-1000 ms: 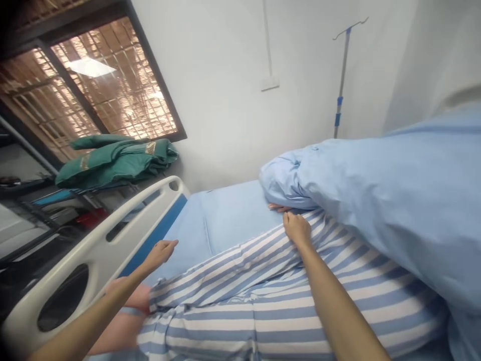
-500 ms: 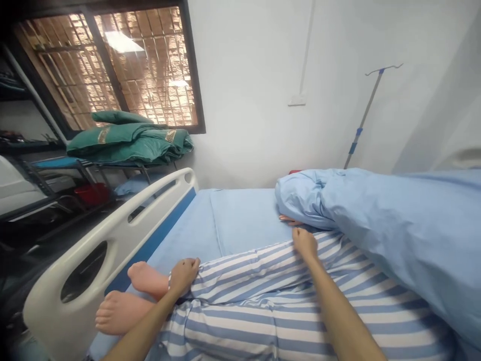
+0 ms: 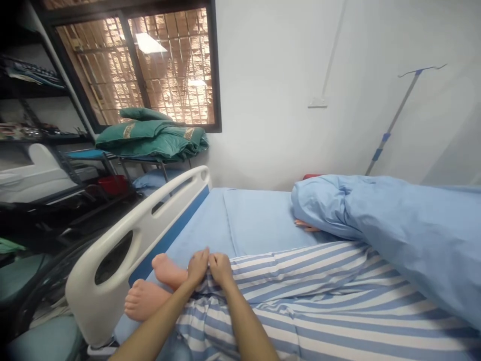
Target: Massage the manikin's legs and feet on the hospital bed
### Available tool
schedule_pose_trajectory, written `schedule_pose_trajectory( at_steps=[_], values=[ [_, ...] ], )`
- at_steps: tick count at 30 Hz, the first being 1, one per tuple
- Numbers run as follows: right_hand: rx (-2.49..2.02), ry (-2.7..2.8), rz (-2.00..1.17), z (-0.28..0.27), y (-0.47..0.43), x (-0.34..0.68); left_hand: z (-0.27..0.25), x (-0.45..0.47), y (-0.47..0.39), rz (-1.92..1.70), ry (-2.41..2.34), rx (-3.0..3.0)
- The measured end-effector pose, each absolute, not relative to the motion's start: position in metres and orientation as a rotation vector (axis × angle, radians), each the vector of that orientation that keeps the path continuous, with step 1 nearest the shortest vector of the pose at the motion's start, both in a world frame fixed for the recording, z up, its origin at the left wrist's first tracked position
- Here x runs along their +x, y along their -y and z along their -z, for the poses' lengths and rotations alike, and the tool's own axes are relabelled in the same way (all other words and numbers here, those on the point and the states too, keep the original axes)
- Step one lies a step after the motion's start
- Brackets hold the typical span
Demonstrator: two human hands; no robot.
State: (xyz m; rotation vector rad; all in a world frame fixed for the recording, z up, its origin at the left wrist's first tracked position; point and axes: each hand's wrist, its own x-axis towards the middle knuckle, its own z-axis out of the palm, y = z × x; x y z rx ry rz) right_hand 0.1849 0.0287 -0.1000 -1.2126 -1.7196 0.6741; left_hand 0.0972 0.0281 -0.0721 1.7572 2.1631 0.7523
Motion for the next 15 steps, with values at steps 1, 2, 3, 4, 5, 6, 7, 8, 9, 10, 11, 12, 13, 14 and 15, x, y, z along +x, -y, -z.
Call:
schedule_pose_trajectory(
  at_steps=[1, 2, 3, 4, 5, 6, 7, 8, 9, 10, 11, 12, 13, 14, 15],
  values=[
    [-1.215, 1.698, -0.676, 0.1, -0.03, 0.188, 0.067, 0.1, -0.032, -0.858, -2.155, 1.682],
    [-1.221, 1.669, -0.685, 0.099, -0.032, 0.189, 0.063, 0.104, -0.035, -0.963, -2.138, 1.612],
    [-1.223, 1.639, -0.704, 0.099, -0.034, 0.19, 0.06, 0.109, -0.038, -1.063, -2.104, 1.552],
    [-1.216, 1.612, -0.733, 0.099, -0.035, 0.19, 0.059, 0.113, -0.039, -1.158, -2.065, 1.49],
    [-1.201, 1.583, -0.765, 0.1, -0.037, 0.189, 0.06, 0.118, -0.039, -1.239, -2.025, 1.423],
    [-1.186, 1.549, -0.796, 0.1, -0.038, 0.189, 0.063, 0.122, -0.038, -1.288, -1.997, 1.384],
    [-1.174, 1.509, -0.822, 0.101, -0.038, 0.188, 0.067, 0.126, -0.036, -1.291, -1.989, 1.39],
    [-1.167, 1.466, -0.838, 0.102, -0.039, 0.187, 0.073, 0.128, -0.034, -1.261, -2.006, 1.425],
    [-1.165, 1.431, -0.849, 0.103, -0.039, 0.187, 0.078, 0.129, -0.031, -1.207, -2.037, 1.478],
    [-1.169, 1.414, -0.857, 0.102, -0.039, 0.187, 0.083, 0.13, -0.029, -1.139, -2.071, 1.538],
    [-1.179, 1.419, -0.861, 0.1, -0.039, 0.188, 0.088, 0.129, -0.028, -1.072, -2.102, 1.593],
    [-1.196, 1.443, -0.849, 0.096, -0.039, 0.19, 0.091, 0.129, -0.027, -1.008, -2.124, 1.635],
    [-1.212, 1.489, -0.821, 0.091, -0.039, 0.193, 0.092, 0.128, -0.026, -0.95, -2.138, 1.662],
    [-1.224, 1.554, -0.778, 0.085, -0.039, 0.197, 0.093, 0.128, -0.026, -0.902, -2.138, 1.69],
    [-1.227, 1.626, -0.724, 0.078, -0.04, 0.203, 0.093, 0.129, -0.026, -0.863, -2.132, 1.721]
  ],
)
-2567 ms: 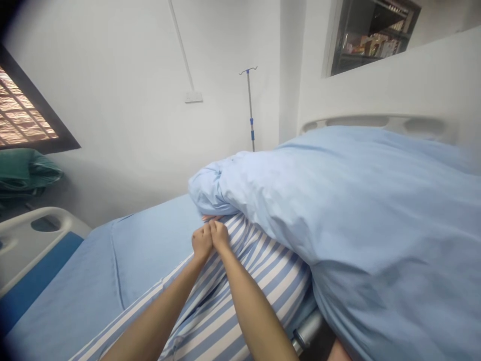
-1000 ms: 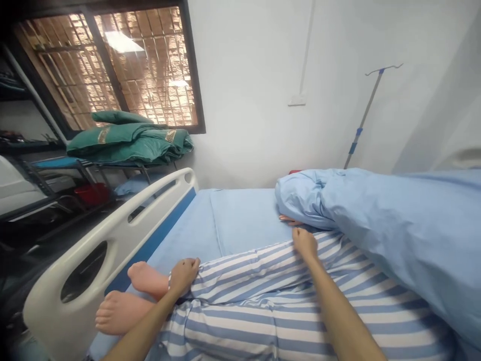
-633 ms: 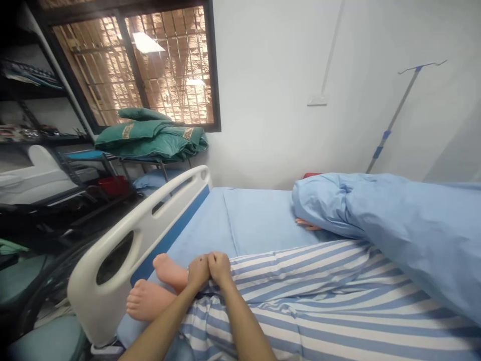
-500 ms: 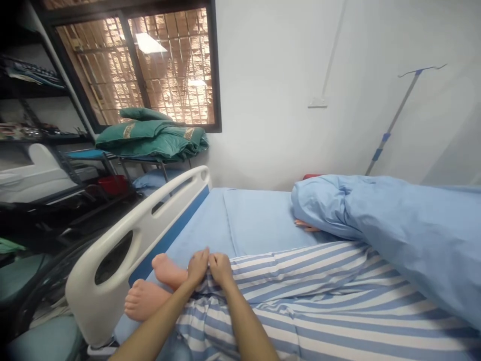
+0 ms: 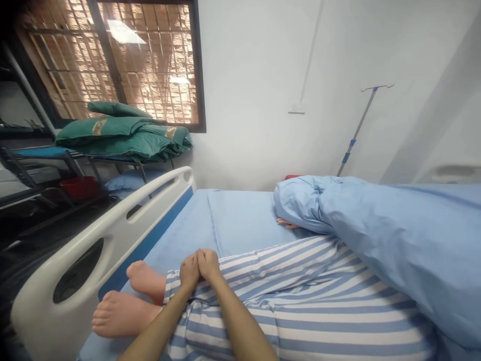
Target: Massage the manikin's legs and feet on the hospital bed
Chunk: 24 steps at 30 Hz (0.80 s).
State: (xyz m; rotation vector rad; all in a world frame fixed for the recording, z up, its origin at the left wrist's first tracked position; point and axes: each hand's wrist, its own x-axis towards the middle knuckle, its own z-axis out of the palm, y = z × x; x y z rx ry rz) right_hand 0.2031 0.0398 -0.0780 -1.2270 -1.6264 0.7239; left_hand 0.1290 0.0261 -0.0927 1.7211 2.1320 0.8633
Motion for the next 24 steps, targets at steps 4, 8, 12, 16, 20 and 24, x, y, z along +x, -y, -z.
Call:
schedule_pose_trajectory(
  at_steps=[4, 8, 12, 16, 20, 24],
  values=[
    [-1.242, 1.757, -0.529, 0.057, -0.041, 0.237, 0.09, 0.134, -0.024, -0.773, -2.18, 1.723],
    [-1.393, 1.693, -0.469, 0.07, -0.037, 0.265, 0.088, 0.137, -0.022, -0.774, -2.201, 1.672],
    [-1.453, 1.682, -0.445, 0.087, -0.036, 0.27, 0.077, 0.15, -0.032, -0.929, -2.109, 1.686],
    [-1.418, 1.601, -0.495, 0.09, -0.04, 0.27, 0.064, 0.184, -0.045, -1.191, -1.99, 1.589],
    [-1.353, 1.459, -0.585, 0.089, -0.043, 0.274, 0.069, 0.214, -0.043, -1.146, -1.989, 1.553],
    [-1.349, 1.467, -0.602, 0.077, -0.047, 0.287, 0.08, 0.22, -0.036, -0.982, -2.025, 1.701]
  ],
)
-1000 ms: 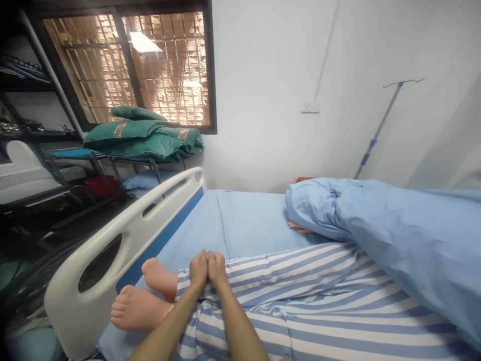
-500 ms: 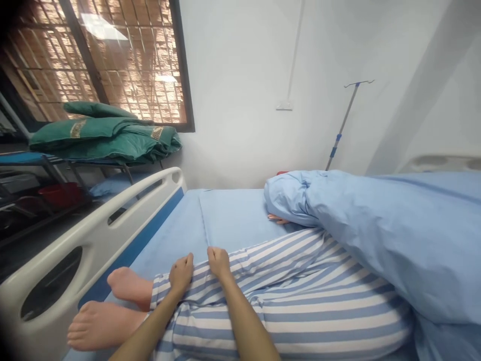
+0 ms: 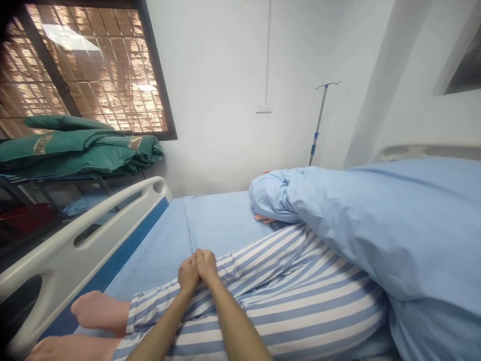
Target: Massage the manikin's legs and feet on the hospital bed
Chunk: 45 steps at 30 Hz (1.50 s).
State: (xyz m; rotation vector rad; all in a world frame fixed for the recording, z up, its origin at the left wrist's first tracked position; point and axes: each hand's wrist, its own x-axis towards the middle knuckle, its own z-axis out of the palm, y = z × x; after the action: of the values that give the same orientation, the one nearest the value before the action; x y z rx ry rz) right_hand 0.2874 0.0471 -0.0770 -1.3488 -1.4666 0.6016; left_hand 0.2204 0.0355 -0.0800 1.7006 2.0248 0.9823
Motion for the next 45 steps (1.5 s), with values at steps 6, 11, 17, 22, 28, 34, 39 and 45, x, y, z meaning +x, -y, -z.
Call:
schedule_pose_trajectory(
  at_steps=[6, 11, 17, 22, 28, 34, 39, 45],
  values=[
    [-1.427, 1.515, -0.409, 0.067, -0.046, 0.332, 0.087, 0.217, -0.037, -0.924, -2.095, 1.726],
    [-1.433, 1.369, -0.484, 0.091, -0.046, 0.346, 0.062, 0.247, -0.049, -1.084, -1.902, 1.813],
    [-1.164, 1.059, -0.8, 0.094, -0.053, 0.355, 0.05, 0.307, -0.057, -1.223, -1.739, 1.773],
    [-1.161, 1.058, -0.715, 0.066, -0.051, 0.381, 0.081, 0.312, -0.054, -0.936, -1.819, 1.868],
    [-1.262, 1.348, -0.458, 0.035, -0.053, 0.424, 0.084, 0.316, -0.052, -0.822, -1.93, 1.928],
    [-1.451, 1.43, -0.445, 0.071, -0.051, 0.439, 0.079, 0.325, -0.058, -0.938, -1.856, 1.894],
    [-1.234, 1.197, -0.646, 0.073, -0.059, 0.446, 0.06, 0.364, -0.067, -1.179, -1.628, 1.846],
    [-1.136, 0.966, -0.786, 0.073, -0.064, 0.455, 0.073, 0.395, -0.059, -1.055, -1.8, 1.791]
  ],
)
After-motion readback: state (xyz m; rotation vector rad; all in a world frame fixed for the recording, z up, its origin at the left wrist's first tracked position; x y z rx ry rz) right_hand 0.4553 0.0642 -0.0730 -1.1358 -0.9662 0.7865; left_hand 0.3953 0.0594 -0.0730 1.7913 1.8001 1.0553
